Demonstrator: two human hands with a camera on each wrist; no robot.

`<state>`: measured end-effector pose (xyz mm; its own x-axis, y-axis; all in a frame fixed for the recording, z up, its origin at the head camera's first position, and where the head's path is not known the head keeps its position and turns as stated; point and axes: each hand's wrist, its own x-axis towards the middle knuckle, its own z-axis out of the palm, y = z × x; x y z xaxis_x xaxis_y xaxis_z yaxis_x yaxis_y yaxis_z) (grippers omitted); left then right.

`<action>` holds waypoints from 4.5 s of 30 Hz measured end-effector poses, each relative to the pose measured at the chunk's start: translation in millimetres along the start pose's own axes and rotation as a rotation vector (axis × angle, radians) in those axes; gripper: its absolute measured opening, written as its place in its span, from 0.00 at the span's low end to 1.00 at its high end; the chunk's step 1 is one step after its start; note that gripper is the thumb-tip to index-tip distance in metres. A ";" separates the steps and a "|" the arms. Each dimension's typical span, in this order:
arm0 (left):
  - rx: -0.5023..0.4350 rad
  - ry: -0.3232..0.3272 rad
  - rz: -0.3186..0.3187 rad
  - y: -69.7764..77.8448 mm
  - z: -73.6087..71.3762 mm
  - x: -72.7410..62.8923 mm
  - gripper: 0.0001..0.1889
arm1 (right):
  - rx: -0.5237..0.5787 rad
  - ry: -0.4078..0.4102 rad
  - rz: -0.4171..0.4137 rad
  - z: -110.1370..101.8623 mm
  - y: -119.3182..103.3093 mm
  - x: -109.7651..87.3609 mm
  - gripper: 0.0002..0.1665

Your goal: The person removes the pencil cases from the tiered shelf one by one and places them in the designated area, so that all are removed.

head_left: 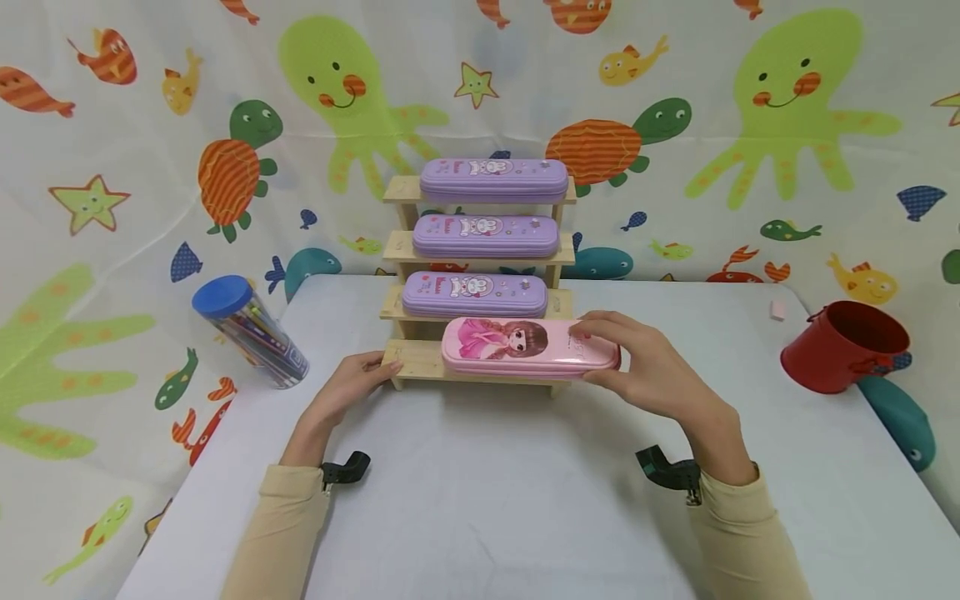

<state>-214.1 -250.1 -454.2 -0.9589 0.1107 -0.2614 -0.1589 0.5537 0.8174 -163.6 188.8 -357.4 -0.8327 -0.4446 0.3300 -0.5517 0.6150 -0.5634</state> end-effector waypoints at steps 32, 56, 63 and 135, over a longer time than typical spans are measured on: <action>-0.015 -0.027 0.019 -3.7 -1.0 0.8 0.35 | -0.055 0.409 0.129 -48.9 48.3 -25.7 0.36; -0.028 -0.028 0.019 -4.5 -1.6 1.7 0.36 | -0.096 0.420 0.432 -52.4 73.4 -26.8 0.32; -0.034 -0.024 0.008 -3.8 -1.7 0.2 0.35 | -0.126 0.361 0.546 -27.9 88.4 -14.4 0.32; -0.057 -0.028 0.024 -8.2 -0.6 3.3 0.37 | -0.190 -0.043 0.450 70.0 88.3 19.3 0.39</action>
<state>-216.1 -254.7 -461.5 -0.9559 0.1469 -0.2545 -0.1495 0.5024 0.8516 -225.0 189.0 -453.9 -0.9900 -0.1315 0.0513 -0.1396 0.8584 -0.4937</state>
